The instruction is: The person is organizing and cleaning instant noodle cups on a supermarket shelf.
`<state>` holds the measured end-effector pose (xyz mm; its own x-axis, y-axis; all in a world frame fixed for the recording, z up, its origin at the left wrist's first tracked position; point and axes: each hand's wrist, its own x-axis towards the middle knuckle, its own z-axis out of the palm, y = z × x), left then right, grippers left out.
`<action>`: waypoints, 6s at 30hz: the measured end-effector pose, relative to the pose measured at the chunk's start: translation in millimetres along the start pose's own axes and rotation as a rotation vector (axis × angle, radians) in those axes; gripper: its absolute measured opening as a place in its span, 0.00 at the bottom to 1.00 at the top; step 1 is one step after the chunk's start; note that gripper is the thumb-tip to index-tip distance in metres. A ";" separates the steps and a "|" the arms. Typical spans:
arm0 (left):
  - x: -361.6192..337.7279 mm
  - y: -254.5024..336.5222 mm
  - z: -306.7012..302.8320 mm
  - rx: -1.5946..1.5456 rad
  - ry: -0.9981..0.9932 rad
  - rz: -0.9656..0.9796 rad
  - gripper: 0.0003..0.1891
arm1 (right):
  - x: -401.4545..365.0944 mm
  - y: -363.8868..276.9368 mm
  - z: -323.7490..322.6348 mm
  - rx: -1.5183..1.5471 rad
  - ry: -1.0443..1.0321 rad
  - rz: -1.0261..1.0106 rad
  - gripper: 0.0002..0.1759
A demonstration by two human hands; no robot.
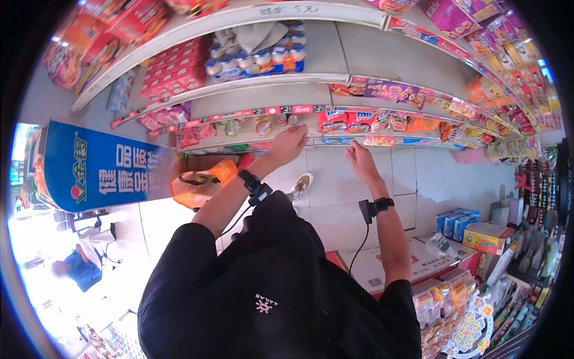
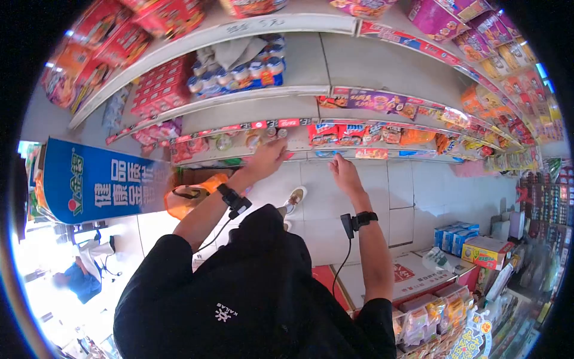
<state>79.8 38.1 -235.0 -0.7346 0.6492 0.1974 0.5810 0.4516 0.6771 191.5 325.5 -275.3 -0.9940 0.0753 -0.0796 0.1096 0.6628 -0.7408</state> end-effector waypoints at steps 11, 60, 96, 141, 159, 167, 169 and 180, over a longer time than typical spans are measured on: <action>-109.5 -78.4 -141.7 0.112 0.446 -0.003 0.17 | -71.5 -66.7 93.5 -0.159 -0.059 0.063 0.12; -108.7 -290.4 -417.0 0.124 0.941 -0.189 0.51 | 235.5 -575.4 301.9 0.027 0.480 -0.624 0.58; -23.1 25.2 -191.0 -0.340 0.054 0.380 0.50 | -122.1 -142.8 48.7 0.274 1.034 0.222 0.52; 580.2 268.1 250.4 -0.476 0.003 0.118 0.42 | 2.6 209.8 -453.7 0.315 0.785 0.071 0.62; 588.1 183.1 194.4 -0.184 0.215 -0.028 0.28 | 133.7 170.7 -434.4 0.176 0.873 0.058 0.61; 570.3 262.2 203.9 -0.313 0.258 0.023 0.32 | 141.6 181.2 -433.9 0.184 0.847 0.034 0.63; 569.4 272.6 204.0 -0.262 0.248 0.045 0.29 | 139.1 179.1 -435.1 0.176 0.830 0.081 0.63; 569.9 301.6 211.1 -0.375 -0.043 -0.034 0.37 | 154.5 213.3 -454.8 -0.094 0.757 0.001 0.63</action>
<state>-89.6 673.5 -68.0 -0.7315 0.6662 0.1456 0.3819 0.2234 0.8968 62.7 817.3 -142.3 -0.7243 0.5441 0.4235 0.1442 0.7202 -0.6786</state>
